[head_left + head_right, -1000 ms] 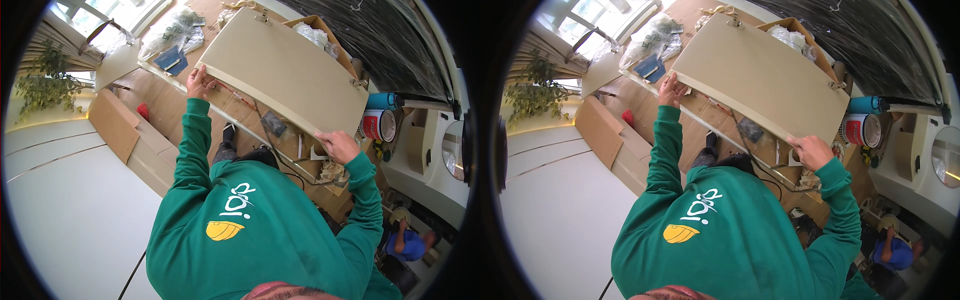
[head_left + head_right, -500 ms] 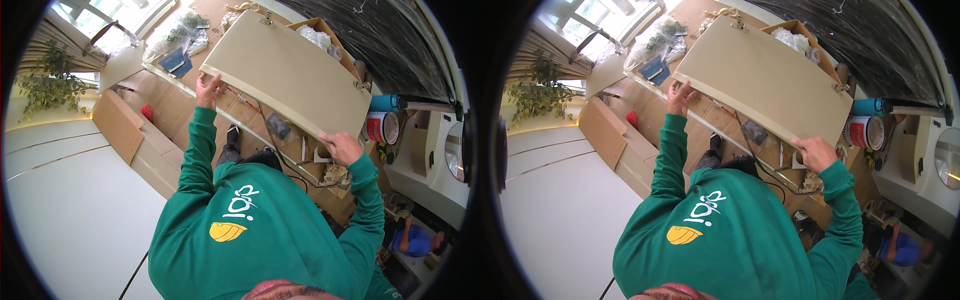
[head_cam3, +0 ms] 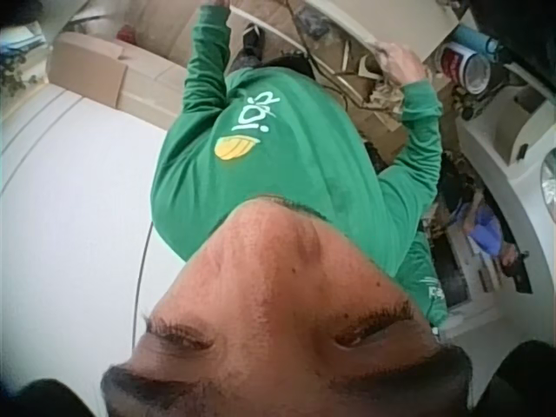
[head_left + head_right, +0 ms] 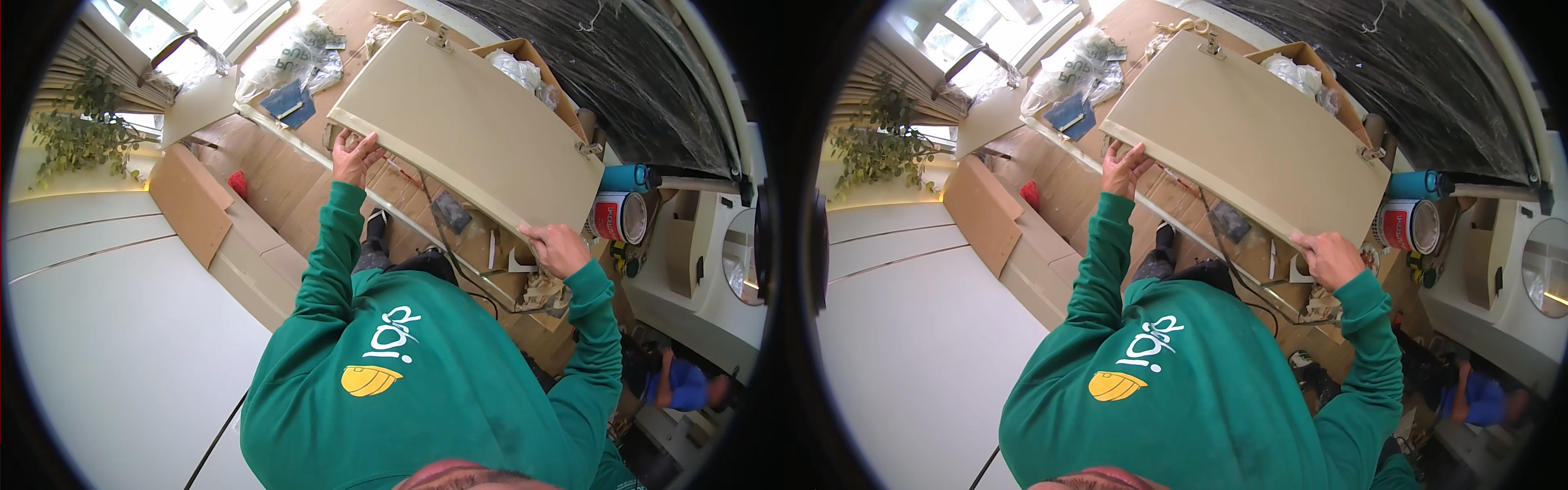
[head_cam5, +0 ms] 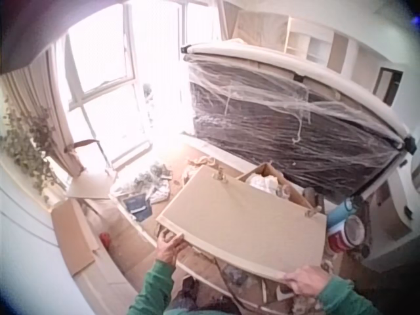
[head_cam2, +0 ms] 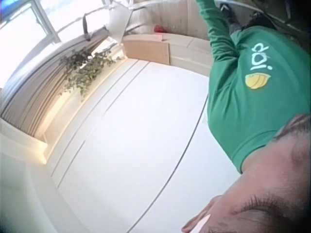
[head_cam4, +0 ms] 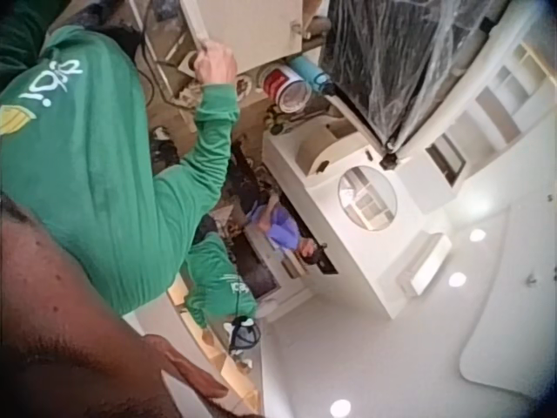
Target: The person uses a paintbrush to apply white paint to the edges and surfaces of a detached cabinet door supported by a workbench.
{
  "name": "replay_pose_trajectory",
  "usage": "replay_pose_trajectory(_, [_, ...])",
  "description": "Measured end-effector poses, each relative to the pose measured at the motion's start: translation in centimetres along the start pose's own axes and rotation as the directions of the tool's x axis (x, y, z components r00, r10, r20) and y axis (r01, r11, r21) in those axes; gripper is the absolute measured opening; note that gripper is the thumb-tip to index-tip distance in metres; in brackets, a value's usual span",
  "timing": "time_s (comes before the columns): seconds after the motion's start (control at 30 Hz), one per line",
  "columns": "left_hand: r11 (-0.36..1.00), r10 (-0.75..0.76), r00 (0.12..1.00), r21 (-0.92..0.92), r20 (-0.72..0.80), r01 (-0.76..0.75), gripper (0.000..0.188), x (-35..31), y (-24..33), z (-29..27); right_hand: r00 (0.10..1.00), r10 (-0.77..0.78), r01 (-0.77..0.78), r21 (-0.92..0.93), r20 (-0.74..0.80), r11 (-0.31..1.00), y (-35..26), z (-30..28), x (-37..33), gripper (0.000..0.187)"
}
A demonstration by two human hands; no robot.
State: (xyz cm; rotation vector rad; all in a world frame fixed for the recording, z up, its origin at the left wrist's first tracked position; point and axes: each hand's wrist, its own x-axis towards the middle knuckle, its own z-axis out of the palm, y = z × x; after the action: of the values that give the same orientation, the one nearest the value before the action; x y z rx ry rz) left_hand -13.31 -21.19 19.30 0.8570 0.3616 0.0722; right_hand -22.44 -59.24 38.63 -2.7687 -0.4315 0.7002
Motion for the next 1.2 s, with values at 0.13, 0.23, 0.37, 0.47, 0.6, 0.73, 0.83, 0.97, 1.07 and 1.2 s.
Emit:
replay_pose_trajectory(0.13, [1.000, 0.007, 1.000, 0.024, 0.000, -0.007, 0.073, 0.1, -0.2, -0.1, 1.000, -0.009, 0.009, -0.014, 0.004, 1.000, 0.3, 0.2, -0.2, 0.027])
replay_pose_trajectory(0.23, [1.000, 0.003, 0.999, 0.023, -0.038, -0.003, 0.072, 0.4, -0.3, -0.3, 1.000, -0.009, 0.009, -0.008, 0.000, 1.000, 0.0, 0.0, -0.2, 0.027])
replay_pose_trajectory(0.37, [0.969, 0.172, 0.977, 0.201, -0.123, -0.145, 0.063, 2.1, 0.6, -1.8, 0.998, -0.028, 0.028, 0.015, -0.049, 0.999, -0.3, -0.8, -0.9, 0.028])
replay_pose_trajectory(0.47, [0.762, 0.420, 0.904, 0.571, -0.076, -0.306, 0.059, 4.3, 2.4, -5.4, 0.996, -0.044, 0.042, -0.022, -0.072, 0.999, -1.0, -2.0, -1.3, 0.028])
replay_pose_trajectory(0.6, [0.396, 0.644, 0.764, 0.874, -0.048, -0.280, 0.066, 4.4, 5.5, -4.4, 0.991, -0.054, 0.044, -0.088, -0.119, 0.995, -1.8, -2.7, -2.4, 0.027])
replay_pose_trajectory(0.73, [0.334, 0.559, 0.817, 0.863, 0.141, -0.378, 0.044, 4.8, 8.7, -4.2, 0.987, -0.059, 0.051, -0.060, -0.150, 0.997, -2.6, -3.6, -3.0, 0.026])
replay_pose_trajectory(0.83, [0.184, 0.470, 0.823, 0.876, 0.320, -0.446, 0.026, 4.9, 10.4, -3.0, 0.984, -0.054, 0.041, -0.077, -0.167, 0.996, -3.4, -4.2, -3.3, 0.027])
replay_pose_trajectory(0.97, [-0.022, 0.441, 0.803, 0.899, 0.401, -0.437, 0.021, 4.9, 11.0, -2.6, 0.982, -0.063, 0.050, -0.077, -0.180, 0.996, -3.4, -4.1, -3.6, 0.028])
replay_pose_trajectory(1.07, [-0.118, 0.443, 0.802, 0.914, 0.399, -0.389, 0.020, 4.1, 11.1, -1.7, 0.983, -0.049, 0.037, -0.074, -0.177, 0.997, -3.3, -4.1, -3.8, 0.029])
replay_pose_trajectory(1.2, [-0.168, 0.448, 0.800, 0.917, 0.399, -0.362, 0.019, 3.5, 11.0, -1.5, 0.984, -0.045, 0.035, -0.063, -0.170, 0.997, -3.3, -3.9, -3.7, 0.030])
